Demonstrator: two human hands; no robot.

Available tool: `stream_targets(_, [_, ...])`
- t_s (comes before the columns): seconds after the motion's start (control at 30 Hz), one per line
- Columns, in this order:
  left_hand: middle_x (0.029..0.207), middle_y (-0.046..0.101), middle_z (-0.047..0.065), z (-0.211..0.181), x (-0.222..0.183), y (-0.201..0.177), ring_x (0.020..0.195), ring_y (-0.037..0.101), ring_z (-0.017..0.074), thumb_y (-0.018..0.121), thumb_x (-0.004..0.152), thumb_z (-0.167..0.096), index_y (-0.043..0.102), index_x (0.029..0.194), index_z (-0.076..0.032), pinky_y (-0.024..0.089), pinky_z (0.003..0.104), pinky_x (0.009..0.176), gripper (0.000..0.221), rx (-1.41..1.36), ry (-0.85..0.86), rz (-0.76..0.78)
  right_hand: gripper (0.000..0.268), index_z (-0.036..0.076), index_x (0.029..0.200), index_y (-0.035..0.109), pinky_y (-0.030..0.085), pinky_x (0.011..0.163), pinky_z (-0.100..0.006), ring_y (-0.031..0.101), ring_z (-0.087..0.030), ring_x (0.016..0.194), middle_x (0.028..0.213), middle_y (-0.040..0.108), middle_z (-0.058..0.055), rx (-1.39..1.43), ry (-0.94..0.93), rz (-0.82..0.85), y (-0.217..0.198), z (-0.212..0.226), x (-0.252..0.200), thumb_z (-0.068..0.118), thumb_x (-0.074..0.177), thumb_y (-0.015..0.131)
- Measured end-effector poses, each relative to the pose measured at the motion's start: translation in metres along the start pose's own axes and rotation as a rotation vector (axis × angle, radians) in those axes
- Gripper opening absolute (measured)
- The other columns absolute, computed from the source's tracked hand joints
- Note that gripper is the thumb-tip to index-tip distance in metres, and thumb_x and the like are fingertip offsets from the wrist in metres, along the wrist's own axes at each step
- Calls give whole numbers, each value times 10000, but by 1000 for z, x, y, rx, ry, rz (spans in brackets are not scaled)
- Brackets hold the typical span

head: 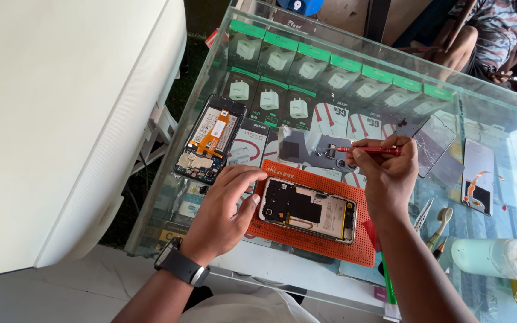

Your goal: The person uses a screwdriver to remove and replace screws from the internal components of a mobile phone on a glass workbench. They handle the phone frame, small electronic parts, and tools at a repair station.

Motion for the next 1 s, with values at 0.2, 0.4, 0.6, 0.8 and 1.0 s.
stream_targets(0.2, [1314, 638, 127, -2, 0, -2, 1238, 598, 310, 578, 960, -77, 608, 1299, -29, 502, 431, 1045, 344, 17, 33, -14, 384, 68, 1104, 351, 641, 802, -323, 735, -220, 863, 1039, 716, -222, -47, -38, -59, -5, -9, 1, -120, 949, 648])
stream_targets(0.4, [1322, 635, 127, 3, 0, 1, 1234, 599, 301, 575, 961, -86, 607, 1305, -32, 510, 422, 1030, 350, 19, 2, 0, 385, 64, 1118, 351, 633, 800, -319, 727, -214, 860, 1039, 714, -223, -72, -63, -71, -5, -10, 0, -134, 944, 632])
stream_targets(0.6, [1325, 633, 123, 5, 0, 1, 1235, 601, 293, 571, 977, -105, 604, 1313, -38, 522, 411, 1025, 344, 22, 2, 5, 377, 58, 1117, 353, 633, 805, -331, 719, -215, 850, 1030, 708, -229, -47, -56, -59, -5, -11, 0, -139, 934, 617])
stream_targets(0.8, [1319, 632, 126, 4, 0, 1, 1237, 599, 300, 582, 976, -88, 604, 1310, -36, 518, 422, 1028, 339, 23, 11, -1, 370, 59, 1108, 349, 634, 806, -346, 714, -226, 857, 1033, 708, -239, -15, -54, -56, -2, -2, -6, -140, 943, 614])
stream_targets(1.0, [1307, 630, 134, 1, 0, -1, 1244, 592, 314, 585, 965, -75, 600, 1295, -25, 508, 433, 1038, 334, 21, 27, -14, 372, 55, 1101, 354, 627, 835, -362, 705, -249, 887, 1029, 698, -251, 52, -31, -31, 12, 22, -26, -158, 936, 610])
Point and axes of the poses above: each hand's wrist, its own x-axis towards the middle knuckle, its own y-axis out of the palm, z = x × y, the point moved 9 cm from there along x, towards the middle knuckle
